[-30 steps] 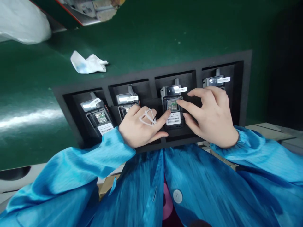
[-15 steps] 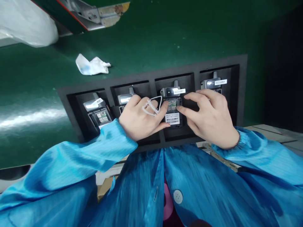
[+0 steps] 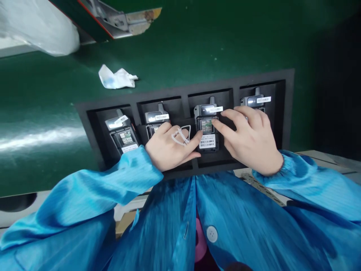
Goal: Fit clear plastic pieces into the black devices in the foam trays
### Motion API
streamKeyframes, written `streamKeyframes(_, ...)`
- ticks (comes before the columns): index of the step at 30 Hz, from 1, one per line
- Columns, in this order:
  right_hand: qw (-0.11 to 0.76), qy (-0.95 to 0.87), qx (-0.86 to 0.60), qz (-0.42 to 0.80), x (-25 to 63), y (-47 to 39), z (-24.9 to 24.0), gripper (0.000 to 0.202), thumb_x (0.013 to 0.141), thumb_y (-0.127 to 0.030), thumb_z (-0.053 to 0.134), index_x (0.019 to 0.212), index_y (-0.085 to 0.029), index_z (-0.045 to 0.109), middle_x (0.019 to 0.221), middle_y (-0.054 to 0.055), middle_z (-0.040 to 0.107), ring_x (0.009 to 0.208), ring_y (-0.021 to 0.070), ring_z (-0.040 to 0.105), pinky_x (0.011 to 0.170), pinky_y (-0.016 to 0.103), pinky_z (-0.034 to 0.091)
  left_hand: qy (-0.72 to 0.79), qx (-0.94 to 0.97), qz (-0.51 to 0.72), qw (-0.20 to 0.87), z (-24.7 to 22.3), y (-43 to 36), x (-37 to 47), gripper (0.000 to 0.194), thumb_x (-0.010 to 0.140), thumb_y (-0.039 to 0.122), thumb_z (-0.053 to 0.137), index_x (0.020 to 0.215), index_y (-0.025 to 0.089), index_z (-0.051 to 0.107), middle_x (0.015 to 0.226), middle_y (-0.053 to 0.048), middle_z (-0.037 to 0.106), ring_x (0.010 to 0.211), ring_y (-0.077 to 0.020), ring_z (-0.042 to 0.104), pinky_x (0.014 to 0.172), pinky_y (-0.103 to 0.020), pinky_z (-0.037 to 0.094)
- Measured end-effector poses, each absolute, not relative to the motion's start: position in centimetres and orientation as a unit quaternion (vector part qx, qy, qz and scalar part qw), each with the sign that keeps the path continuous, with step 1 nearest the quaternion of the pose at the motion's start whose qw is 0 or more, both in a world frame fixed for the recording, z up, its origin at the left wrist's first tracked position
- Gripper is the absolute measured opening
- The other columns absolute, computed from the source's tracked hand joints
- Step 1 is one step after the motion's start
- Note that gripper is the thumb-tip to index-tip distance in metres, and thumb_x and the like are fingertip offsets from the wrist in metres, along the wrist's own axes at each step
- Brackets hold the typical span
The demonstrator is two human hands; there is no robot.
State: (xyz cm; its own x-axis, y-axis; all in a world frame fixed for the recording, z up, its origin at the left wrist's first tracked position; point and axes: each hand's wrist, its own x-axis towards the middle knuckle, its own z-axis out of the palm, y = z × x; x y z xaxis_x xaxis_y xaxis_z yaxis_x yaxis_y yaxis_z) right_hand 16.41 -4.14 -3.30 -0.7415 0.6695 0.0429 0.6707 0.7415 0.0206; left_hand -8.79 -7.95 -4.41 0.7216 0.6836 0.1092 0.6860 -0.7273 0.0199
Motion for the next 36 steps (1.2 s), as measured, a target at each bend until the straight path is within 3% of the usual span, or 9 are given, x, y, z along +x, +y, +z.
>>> streamKeyframes(8,0.055,-0.931,-0.361,-0.002,16.8,-5.0,-3.1,0.041,0.083,-0.013,0.055,0.122,-0.024,0.061,0.132,0.008,0.053,0.125,0.0307,0.042,0.098,0.047,0.041,-0.408,-0.913,0.000,-0.027,-4.0,-8.2,-8.1,0.056,0.097,0.057,0.035,0.132,0.019,0.054,0.083,-0.008,0.065,0.073,-0.0230,0.059,0.065,-0.035,0.032)
streamKeyframes(13,0.033,-0.928,-0.371,-0.011,16.3,-5.3,-2.7,0.039,0.085,-0.016,0.053,0.123,-0.024,0.060,0.134,0.009,0.052,0.127,0.0311,0.040,0.098,0.047,0.039,-0.420,-0.901,-0.077,-0.070,-2.3,-9.1,-9.3,0.053,0.097,0.053,0.039,0.132,0.017,0.055,0.083,-0.007,0.064,0.074,-0.0227,0.060,0.066,-0.035,0.037)
streamKeyframes(20,0.029,-0.920,-0.391,-0.004,15.8,-4.9,-2.4,0.038,0.084,-0.016,0.053,0.120,-0.024,0.061,0.135,0.010,0.051,0.128,0.0335,0.040,0.095,0.050,0.040,-0.405,-0.748,-0.317,-0.419,0.2,-12.9,-11.8,0.026,0.093,0.036,0.052,0.103,0.017,0.067,0.071,-0.004,0.060,0.063,-0.0137,0.053,0.061,-0.028,0.040)
streamKeyframes(22,0.046,-0.922,-0.384,0.014,15.9,-4.5,-1.6,0.035,0.084,-0.018,0.055,0.118,-0.023,0.063,0.131,0.010,0.054,0.126,0.0334,0.043,0.096,0.050,0.040,-0.372,-0.682,-0.389,-0.495,-0.1,-14.3,-11.8,0.031,0.094,0.040,0.050,0.086,0.016,0.068,0.060,-0.002,0.054,0.055,-0.0119,0.048,0.055,-0.027,0.036)
streamKeyframes(25,0.149,-0.897,-0.412,0.062,15.3,-4.4,0.5,0.029,0.084,-0.017,0.058,0.112,-0.020,0.063,0.119,0.010,0.060,0.116,0.0284,0.052,0.099,0.047,0.039,-0.326,-0.565,-0.487,-0.581,-1.3,-16.0,-10.6,0.050,0.093,0.052,0.048,0.059,0.016,0.057,0.048,-0.001,0.045,0.046,-0.0103,0.041,0.051,-0.028,0.032)
streamKeyframes(28,0.236,-0.860,-0.431,0.139,13.5,-5.3,2.7,0.018,0.085,-0.016,0.060,0.102,-0.020,0.064,0.106,0.007,0.064,0.106,0.0226,0.058,0.098,0.043,0.038,-0.245,-0.445,-0.573,-0.643,-2.4,-16.6,-8.9,0.060,0.091,0.059,0.045,0.047,0.018,0.043,0.037,0.001,0.035,0.039,-0.0091,0.033,0.048,-0.029,0.027)
streamKeyframes(36,0.142,-0.834,-0.317,0.429,7.5,-7.1,4.1,0.008,0.086,-0.019,0.061,0.094,-0.020,0.064,0.097,0.003,0.062,0.095,0.0160,0.056,0.088,0.035,0.043,-0.080,-0.368,-0.598,-0.707,-2.2,-15.6,-9.2,0.068,0.090,0.065,0.040,0.040,0.019,0.036,0.029,0.001,0.025,0.032,-0.0089,0.023,0.044,-0.030,0.020)
